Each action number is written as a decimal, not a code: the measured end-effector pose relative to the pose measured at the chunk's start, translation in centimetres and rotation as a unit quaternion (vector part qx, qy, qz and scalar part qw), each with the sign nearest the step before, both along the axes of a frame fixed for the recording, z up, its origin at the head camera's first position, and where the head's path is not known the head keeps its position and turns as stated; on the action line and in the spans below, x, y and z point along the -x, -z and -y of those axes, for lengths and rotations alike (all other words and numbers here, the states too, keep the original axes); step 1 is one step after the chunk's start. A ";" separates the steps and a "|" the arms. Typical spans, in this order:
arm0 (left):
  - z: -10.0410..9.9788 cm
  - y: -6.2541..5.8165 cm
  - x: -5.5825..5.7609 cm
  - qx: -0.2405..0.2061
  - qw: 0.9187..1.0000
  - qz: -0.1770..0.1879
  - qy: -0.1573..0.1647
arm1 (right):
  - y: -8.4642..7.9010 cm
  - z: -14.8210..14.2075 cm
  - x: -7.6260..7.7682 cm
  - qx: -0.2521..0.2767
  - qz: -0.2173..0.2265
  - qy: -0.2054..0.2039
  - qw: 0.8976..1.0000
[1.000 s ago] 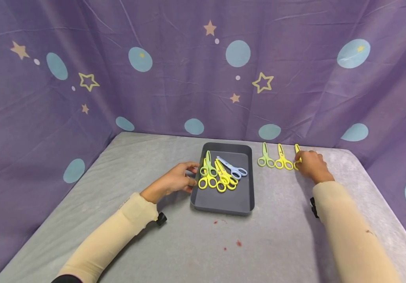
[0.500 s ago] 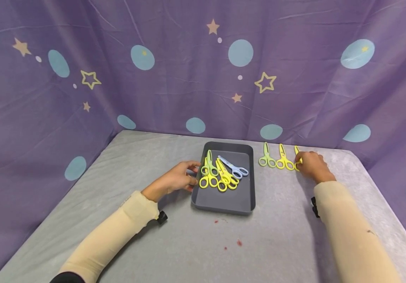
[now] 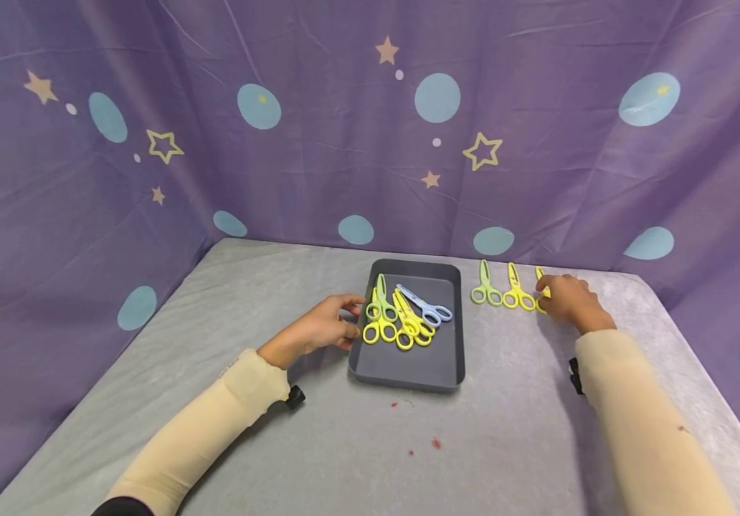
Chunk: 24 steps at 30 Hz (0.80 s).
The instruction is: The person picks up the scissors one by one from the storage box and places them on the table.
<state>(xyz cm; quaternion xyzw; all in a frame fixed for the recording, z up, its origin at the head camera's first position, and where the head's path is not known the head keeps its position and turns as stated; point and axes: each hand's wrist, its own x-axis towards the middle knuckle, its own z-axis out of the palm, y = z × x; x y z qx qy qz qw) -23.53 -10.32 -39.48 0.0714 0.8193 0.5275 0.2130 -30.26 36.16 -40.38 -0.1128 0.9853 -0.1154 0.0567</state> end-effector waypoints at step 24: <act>0.0 0.3 0.2 -0.012 1.000 -0.003 -0.001 | -1.9 6.3 -1.3 0.008 -0.095 -0.046 0.994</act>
